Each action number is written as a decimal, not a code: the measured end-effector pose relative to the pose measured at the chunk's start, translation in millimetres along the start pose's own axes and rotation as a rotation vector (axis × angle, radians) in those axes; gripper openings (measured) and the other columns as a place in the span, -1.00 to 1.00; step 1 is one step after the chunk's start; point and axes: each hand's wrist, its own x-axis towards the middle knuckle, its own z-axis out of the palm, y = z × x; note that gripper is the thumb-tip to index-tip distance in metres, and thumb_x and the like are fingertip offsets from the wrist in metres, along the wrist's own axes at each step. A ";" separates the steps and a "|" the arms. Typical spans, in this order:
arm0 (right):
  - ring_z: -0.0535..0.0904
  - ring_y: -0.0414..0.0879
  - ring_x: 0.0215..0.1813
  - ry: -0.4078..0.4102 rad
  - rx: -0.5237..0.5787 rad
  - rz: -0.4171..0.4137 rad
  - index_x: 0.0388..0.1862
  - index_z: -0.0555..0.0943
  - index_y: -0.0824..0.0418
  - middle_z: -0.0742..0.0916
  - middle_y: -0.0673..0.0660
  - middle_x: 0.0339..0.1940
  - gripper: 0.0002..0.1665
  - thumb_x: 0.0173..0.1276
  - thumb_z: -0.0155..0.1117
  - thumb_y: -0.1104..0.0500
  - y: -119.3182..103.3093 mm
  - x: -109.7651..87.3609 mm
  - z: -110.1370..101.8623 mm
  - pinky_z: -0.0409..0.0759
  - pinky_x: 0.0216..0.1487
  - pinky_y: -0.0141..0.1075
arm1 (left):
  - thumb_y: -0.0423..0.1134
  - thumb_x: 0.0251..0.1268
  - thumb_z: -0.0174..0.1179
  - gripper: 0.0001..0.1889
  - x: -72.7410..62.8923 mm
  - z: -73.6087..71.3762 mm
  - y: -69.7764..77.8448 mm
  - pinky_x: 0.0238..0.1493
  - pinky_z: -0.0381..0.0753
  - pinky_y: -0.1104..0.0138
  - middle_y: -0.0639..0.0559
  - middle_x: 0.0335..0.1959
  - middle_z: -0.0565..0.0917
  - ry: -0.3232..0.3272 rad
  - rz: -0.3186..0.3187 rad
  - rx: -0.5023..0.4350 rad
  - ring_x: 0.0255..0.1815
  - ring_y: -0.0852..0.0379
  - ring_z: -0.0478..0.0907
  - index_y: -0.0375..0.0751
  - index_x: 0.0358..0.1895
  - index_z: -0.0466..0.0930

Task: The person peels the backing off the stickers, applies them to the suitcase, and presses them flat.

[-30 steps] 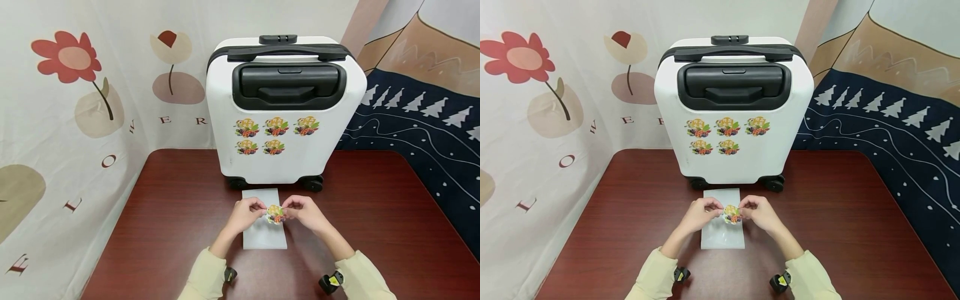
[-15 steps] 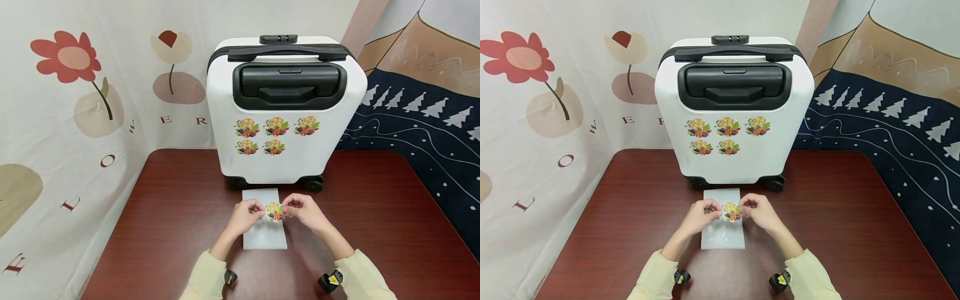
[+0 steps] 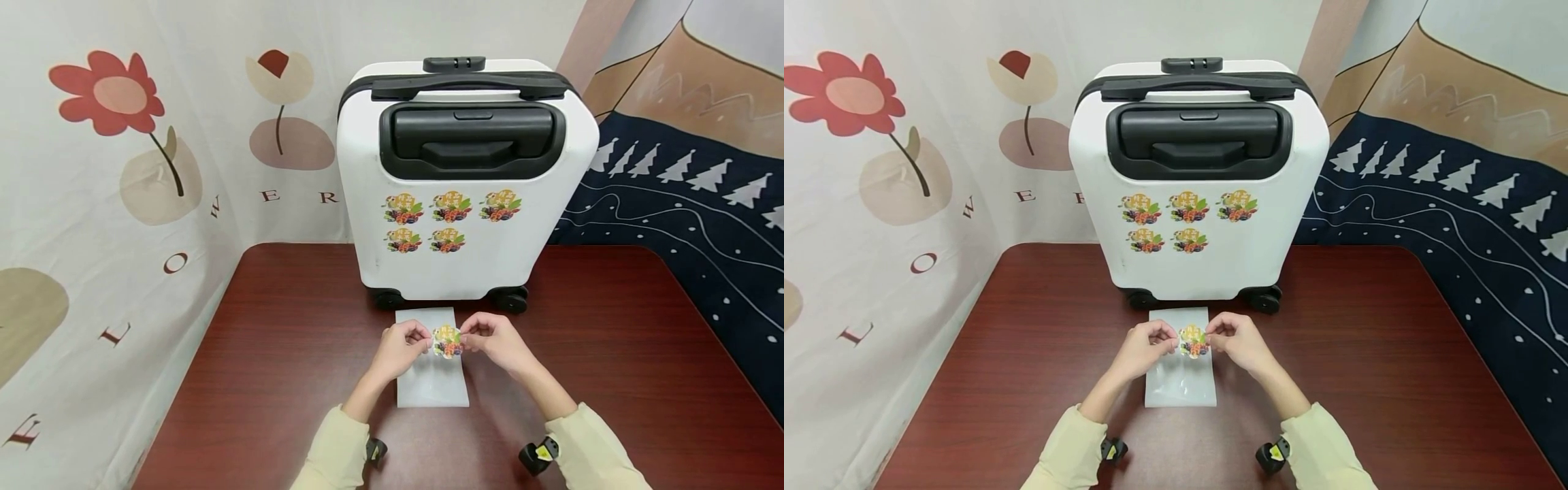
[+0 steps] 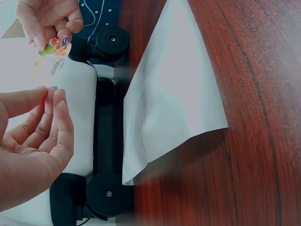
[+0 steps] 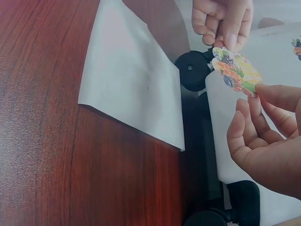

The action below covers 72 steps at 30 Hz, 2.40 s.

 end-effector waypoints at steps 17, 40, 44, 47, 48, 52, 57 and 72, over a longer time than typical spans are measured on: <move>0.51 0.02 -0.49 0.095 -0.066 -0.078 -0.36 0.55 0.46 0.60 0.25 -0.54 -0.90 0.11 0.24 0.45 -18.5 7.7 -13.0 0.52 -0.45 -0.35 | -0.39 0.14 0.21 -0.96 17.5 -4.0 19.1 -0.48 0.48 0.43 0.04 -0.57 0.60 0.062 0.090 0.029 -0.54 0.25 0.51 -0.27 -0.43 0.57; 0.48 -0.13 -0.47 0.235 -0.185 -0.170 -0.27 0.57 0.44 0.61 0.20 -0.47 -0.87 0.19 0.22 0.38 -62.8 16.7 -48.7 0.51 -0.43 -0.39 | -0.34 0.20 0.16 -0.95 54.7 -4.2 69.8 -0.35 0.49 0.45 0.07 -0.50 0.58 0.120 0.173 0.080 -0.46 0.23 0.49 -0.19 -0.40 0.58; 0.47 -0.16 -0.48 0.260 -0.183 -0.194 -0.28 0.56 0.45 0.62 0.22 -0.47 -0.88 0.19 0.20 0.40 -67.1 17.9 -52.1 0.50 -0.44 -0.41 | -0.32 0.21 0.15 -0.95 60.5 -3.7 75.6 -0.37 0.48 0.46 0.09 -0.51 0.58 0.147 0.200 0.098 -0.48 0.24 0.48 -0.18 -0.40 0.57; 0.48 -0.18 -0.47 0.286 -0.163 -0.207 -0.30 0.56 0.46 0.62 0.17 -0.48 -0.89 0.19 0.19 0.40 -70.0 19.4 -53.6 0.50 -0.43 -0.43 | -0.32 0.21 0.15 -0.95 64.0 -3.2 80.1 -0.37 0.48 0.47 0.08 -0.51 0.58 0.166 0.219 0.102 -0.48 0.24 0.49 -0.17 -0.39 0.56; 0.48 -0.19 -0.48 0.298 -0.161 -0.210 -0.31 0.55 0.46 0.62 0.14 -0.49 -0.89 0.19 0.19 0.40 -71.1 20.0 -54.1 0.50 -0.43 -0.44 | -0.31 0.22 0.15 -0.95 64.9 -3.1 81.8 -0.37 0.48 0.47 0.08 -0.50 0.58 0.170 0.222 0.099 -0.48 0.24 0.49 -0.17 -0.39 0.56; 0.49 -0.15 -0.49 0.337 -0.145 -0.237 -0.33 0.54 0.48 0.62 0.00 -0.53 -0.87 0.20 0.22 0.37 -76.8 22.0 -56.0 0.51 -0.44 -0.43 | -0.31 0.22 0.15 -0.95 67.9 -3.0 88.5 -0.37 0.48 0.48 0.07 -0.49 0.58 0.181 0.229 0.089 -0.47 0.23 0.49 -0.17 -0.37 0.56; 0.46 -0.21 -0.53 0.379 -0.133 -0.286 -0.35 0.54 0.50 0.59 -0.08 -0.55 -0.84 0.20 0.23 0.35 -83.5 24.3 -57.3 0.49 -0.48 -0.45 | -0.31 0.22 0.15 -0.95 71.4 -3.0 95.9 -0.36 0.48 0.47 0.05 -0.49 0.59 0.213 0.240 0.080 -0.46 0.22 0.50 -0.20 -0.36 0.57; 0.43 -0.27 -0.54 0.515 -0.106 -0.298 -0.36 0.52 0.55 0.58 -0.05 -0.54 -0.84 0.17 0.24 0.40 -106.3 20.2 -46.8 0.44 -0.50 -0.51 | -0.32 0.21 0.17 -0.94 79.0 4.3 105.0 -0.47 0.45 0.48 0.04 -0.53 0.61 0.310 0.293 0.072 -0.54 0.24 0.51 -0.22 -0.36 0.59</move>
